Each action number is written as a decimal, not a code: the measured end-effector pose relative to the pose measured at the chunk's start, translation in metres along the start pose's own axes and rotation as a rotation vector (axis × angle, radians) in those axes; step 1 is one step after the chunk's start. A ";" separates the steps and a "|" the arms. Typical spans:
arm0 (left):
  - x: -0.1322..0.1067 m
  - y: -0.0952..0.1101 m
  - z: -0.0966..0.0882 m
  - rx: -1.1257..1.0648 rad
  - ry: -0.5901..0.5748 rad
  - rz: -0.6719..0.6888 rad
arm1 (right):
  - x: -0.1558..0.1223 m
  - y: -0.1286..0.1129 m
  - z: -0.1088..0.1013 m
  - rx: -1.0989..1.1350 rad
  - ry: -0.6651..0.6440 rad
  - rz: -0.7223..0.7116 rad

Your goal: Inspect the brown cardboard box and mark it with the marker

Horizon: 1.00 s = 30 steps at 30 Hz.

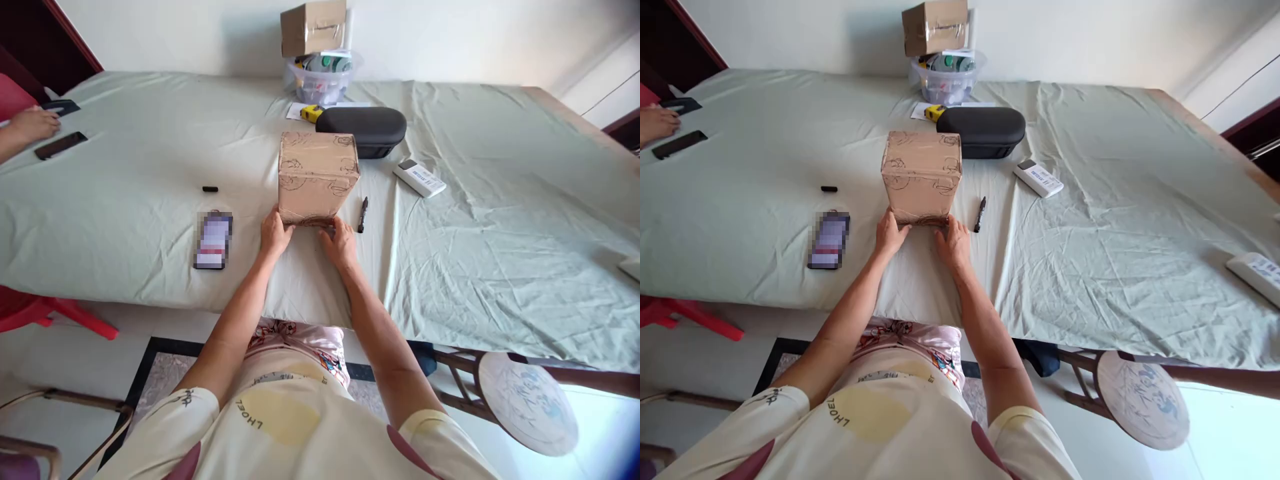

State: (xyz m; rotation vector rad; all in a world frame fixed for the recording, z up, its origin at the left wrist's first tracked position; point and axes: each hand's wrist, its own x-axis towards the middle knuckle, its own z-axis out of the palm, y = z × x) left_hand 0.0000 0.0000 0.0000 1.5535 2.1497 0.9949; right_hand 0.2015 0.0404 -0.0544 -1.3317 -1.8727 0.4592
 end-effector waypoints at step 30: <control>0.005 -0.038 -0.013 -0.185 0.530 0.598 | 0.000 -0.031 -0.017 0.289 0.075 0.243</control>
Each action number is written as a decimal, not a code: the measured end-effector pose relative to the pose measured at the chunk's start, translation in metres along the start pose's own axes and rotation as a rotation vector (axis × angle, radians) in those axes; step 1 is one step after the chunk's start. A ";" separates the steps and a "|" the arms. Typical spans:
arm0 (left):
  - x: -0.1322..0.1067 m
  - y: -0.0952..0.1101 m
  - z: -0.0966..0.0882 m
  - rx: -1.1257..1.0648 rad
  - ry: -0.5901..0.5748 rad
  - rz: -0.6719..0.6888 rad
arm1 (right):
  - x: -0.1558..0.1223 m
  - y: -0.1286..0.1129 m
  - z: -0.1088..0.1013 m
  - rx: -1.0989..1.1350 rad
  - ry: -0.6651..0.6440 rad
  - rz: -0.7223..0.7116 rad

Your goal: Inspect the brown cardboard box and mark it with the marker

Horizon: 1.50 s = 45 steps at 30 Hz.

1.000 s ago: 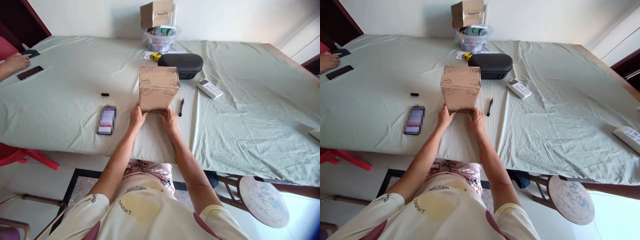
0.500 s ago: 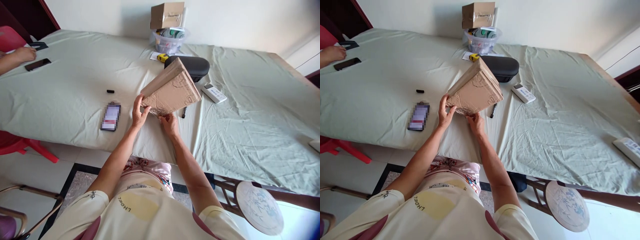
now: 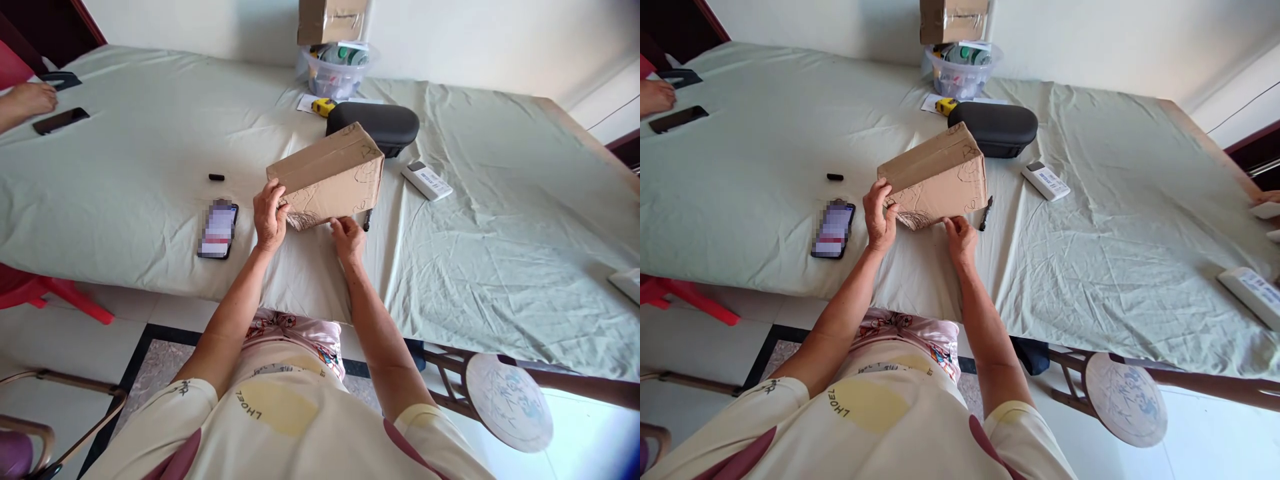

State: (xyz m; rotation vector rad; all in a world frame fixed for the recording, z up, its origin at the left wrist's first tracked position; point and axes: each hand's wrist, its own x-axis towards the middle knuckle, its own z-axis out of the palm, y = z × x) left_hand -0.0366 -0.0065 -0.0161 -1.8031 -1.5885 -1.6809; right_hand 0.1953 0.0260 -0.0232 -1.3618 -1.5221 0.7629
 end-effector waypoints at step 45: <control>-0.014 0.050 0.012 -0.005 0.038 -0.260 | -0.024 -0.017 0.006 0.020 0.325 -0.292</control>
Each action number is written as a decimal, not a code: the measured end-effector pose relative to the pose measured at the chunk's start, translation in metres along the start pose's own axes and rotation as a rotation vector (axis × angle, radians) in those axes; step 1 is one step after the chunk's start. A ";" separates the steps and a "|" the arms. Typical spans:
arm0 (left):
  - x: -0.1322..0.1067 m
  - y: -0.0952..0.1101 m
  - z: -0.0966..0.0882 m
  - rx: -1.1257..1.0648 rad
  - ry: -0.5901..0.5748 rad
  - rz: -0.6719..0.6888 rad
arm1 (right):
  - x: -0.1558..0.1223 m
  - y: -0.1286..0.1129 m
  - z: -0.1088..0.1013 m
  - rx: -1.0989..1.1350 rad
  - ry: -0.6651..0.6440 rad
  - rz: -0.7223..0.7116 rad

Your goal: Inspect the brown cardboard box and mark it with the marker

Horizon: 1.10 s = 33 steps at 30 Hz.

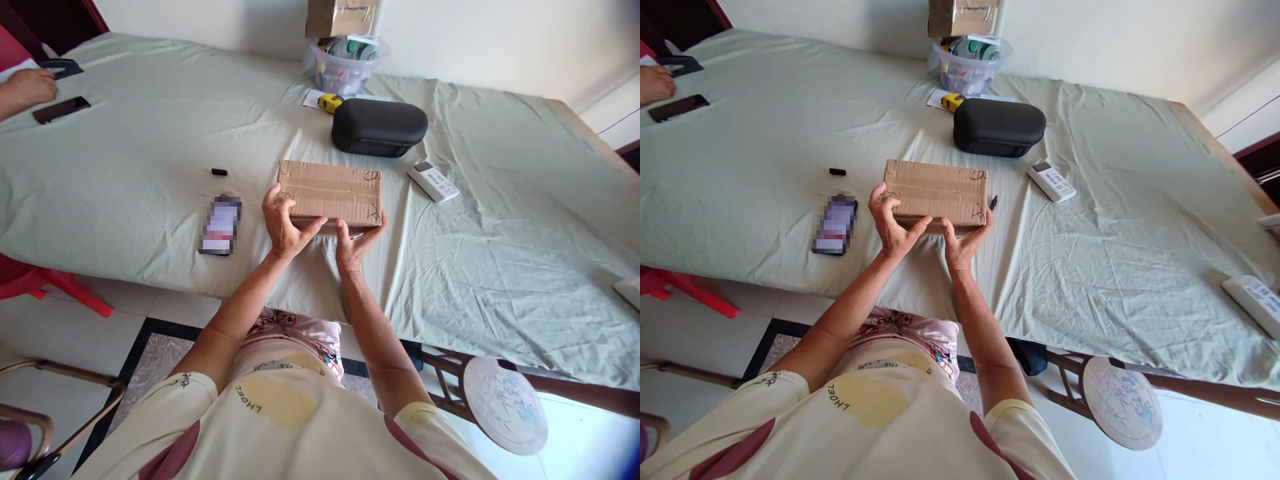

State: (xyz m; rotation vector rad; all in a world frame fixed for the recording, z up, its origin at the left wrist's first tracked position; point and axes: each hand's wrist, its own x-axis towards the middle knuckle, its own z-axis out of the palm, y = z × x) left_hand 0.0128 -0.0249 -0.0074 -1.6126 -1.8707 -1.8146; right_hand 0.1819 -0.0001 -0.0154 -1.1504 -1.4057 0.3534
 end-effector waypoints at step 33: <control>0.004 -0.078 0.016 0.151 -0.118 -0.268 | 0.023 0.051 -0.003 -0.159 -0.263 0.220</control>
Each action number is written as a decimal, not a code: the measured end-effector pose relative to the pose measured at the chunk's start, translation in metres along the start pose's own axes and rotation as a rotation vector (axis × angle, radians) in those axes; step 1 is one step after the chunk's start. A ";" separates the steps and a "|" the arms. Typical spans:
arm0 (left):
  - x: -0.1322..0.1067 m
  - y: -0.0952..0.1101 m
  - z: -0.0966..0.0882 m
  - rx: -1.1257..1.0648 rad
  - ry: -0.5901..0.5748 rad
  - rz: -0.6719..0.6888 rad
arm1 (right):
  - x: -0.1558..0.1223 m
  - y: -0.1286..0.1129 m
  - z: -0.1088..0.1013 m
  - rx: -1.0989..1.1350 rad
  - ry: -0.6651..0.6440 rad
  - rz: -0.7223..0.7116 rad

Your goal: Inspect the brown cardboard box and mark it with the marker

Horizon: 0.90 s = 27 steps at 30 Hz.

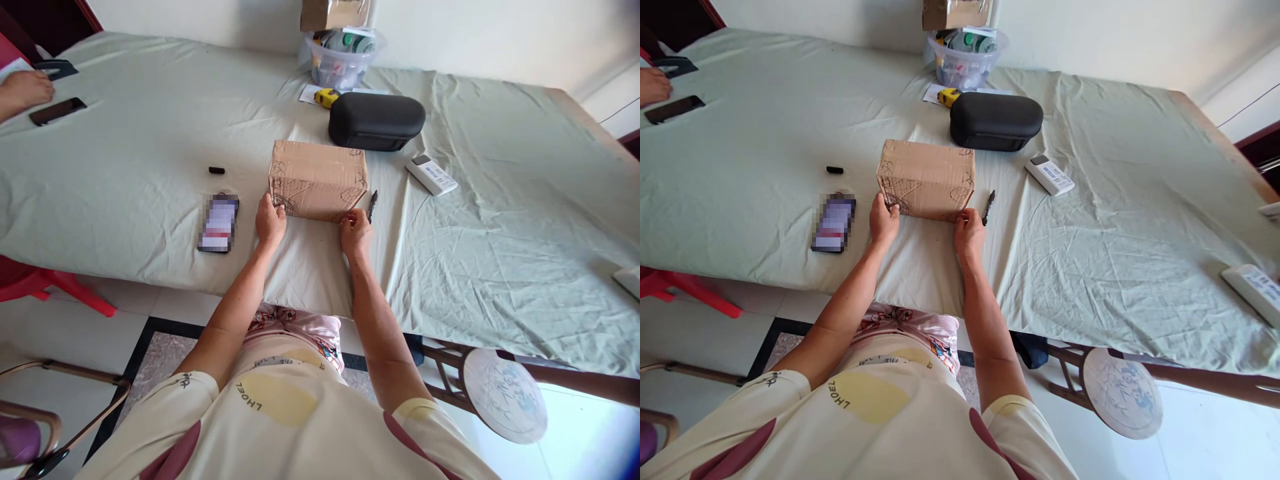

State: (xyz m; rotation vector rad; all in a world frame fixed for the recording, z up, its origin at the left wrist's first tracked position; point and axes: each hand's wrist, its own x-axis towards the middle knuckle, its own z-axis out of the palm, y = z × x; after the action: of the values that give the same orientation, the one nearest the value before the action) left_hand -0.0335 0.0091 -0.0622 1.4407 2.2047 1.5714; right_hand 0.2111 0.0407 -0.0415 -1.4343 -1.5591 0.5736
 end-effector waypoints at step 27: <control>-0.021 0.053 -0.016 0.031 -0.084 0.039 | -0.011 -0.004 0.012 -0.067 0.143 -0.153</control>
State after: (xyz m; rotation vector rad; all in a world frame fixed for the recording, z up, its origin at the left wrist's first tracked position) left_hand 0.0036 -0.0153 -0.0226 1.5370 2.1761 1.4652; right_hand 0.1974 0.0320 -0.0470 -1.3606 -1.5700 0.3238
